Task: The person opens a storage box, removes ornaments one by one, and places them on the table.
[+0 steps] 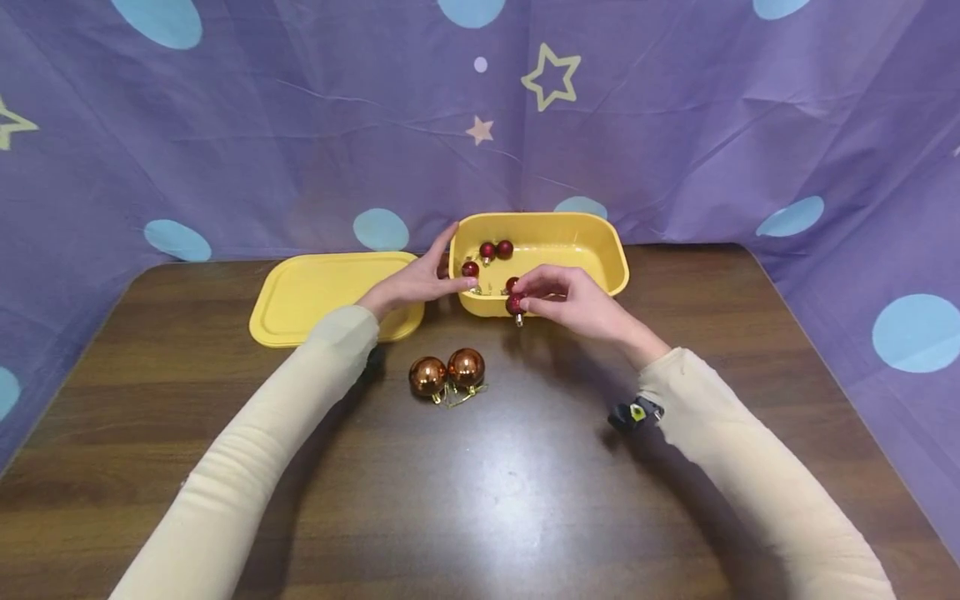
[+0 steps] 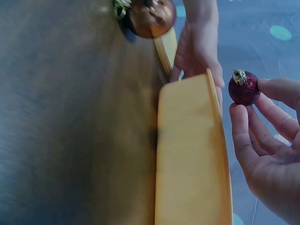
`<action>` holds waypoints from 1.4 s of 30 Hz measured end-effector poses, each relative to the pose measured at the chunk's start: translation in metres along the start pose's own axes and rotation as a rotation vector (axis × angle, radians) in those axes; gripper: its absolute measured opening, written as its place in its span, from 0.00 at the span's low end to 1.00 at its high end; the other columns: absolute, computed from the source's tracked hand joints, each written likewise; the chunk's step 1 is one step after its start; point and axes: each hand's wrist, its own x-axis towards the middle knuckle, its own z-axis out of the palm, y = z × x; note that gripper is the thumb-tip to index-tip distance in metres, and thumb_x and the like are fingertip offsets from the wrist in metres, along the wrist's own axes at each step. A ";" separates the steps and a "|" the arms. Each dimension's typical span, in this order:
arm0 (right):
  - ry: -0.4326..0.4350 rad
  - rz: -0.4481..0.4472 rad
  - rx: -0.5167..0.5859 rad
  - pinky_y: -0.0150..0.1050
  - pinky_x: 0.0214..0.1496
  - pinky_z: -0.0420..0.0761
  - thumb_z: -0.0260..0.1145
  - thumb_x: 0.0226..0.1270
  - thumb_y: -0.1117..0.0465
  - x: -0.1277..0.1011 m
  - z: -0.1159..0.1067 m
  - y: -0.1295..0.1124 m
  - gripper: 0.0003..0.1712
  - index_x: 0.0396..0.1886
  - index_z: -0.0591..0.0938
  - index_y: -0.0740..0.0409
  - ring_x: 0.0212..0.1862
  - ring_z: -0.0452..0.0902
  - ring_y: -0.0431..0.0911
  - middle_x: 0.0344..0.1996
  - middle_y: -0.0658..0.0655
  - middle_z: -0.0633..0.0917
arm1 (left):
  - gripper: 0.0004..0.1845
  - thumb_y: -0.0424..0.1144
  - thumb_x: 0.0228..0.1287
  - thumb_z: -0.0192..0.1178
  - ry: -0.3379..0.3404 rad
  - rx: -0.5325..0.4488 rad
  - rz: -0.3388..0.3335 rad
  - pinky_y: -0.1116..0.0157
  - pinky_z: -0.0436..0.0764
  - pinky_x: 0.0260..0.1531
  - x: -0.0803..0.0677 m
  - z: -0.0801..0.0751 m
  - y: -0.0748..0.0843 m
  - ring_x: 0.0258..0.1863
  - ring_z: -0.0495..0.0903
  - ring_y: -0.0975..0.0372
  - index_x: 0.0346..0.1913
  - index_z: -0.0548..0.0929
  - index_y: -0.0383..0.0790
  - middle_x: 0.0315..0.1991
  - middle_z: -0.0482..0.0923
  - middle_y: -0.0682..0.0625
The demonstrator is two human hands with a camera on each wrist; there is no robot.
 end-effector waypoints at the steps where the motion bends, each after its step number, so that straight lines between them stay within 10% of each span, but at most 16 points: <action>1: -0.011 0.008 0.002 0.34 0.48 0.80 0.64 0.65 0.73 -0.002 0.002 -0.001 0.10 0.46 0.81 0.70 0.43 0.82 0.45 0.40 0.63 0.85 | 0.57 0.43 0.63 0.66 0.000 -0.003 0.000 0.63 0.69 0.61 0.000 0.000 0.000 0.61 0.72 0.50 0.77 0.30 0.50 0.67 0.62 0.33; 14: -0.114 0.067 -0.067 0.40 0.48 0.80 0.66 0.64 0.71 -0.021 0.036 0.012 0.10 0.45 0.82 0.65 0.41 0.82 0.49 0.38 0.56 0.85 | 0.55 0.57 0.61 0.64 0.014 0.192 -0.069 0.50 0.59 0.67 -0.004 -0.003 0.001 0.66 0.62 0.41 0.77 0.33 0.59 0.72 0.53 0.33; 42: -0.185 0.123 -0.069 0.42 0.52 0.79 0.66 0.62 0.72 -0.018 0.060 0.024 0.12 0.46 0.80 0.66 0.46 0.80 0.50 0.40 0.57 0.84 | 0.55 0.59 0.59 0.65 0.020 0.158 -0.073 0.50 0.58 0.67 -0.004 -0.003 -0.001 0.67 0.60 0.42 0.77 0.34 0.63 0.74 0.51 0.36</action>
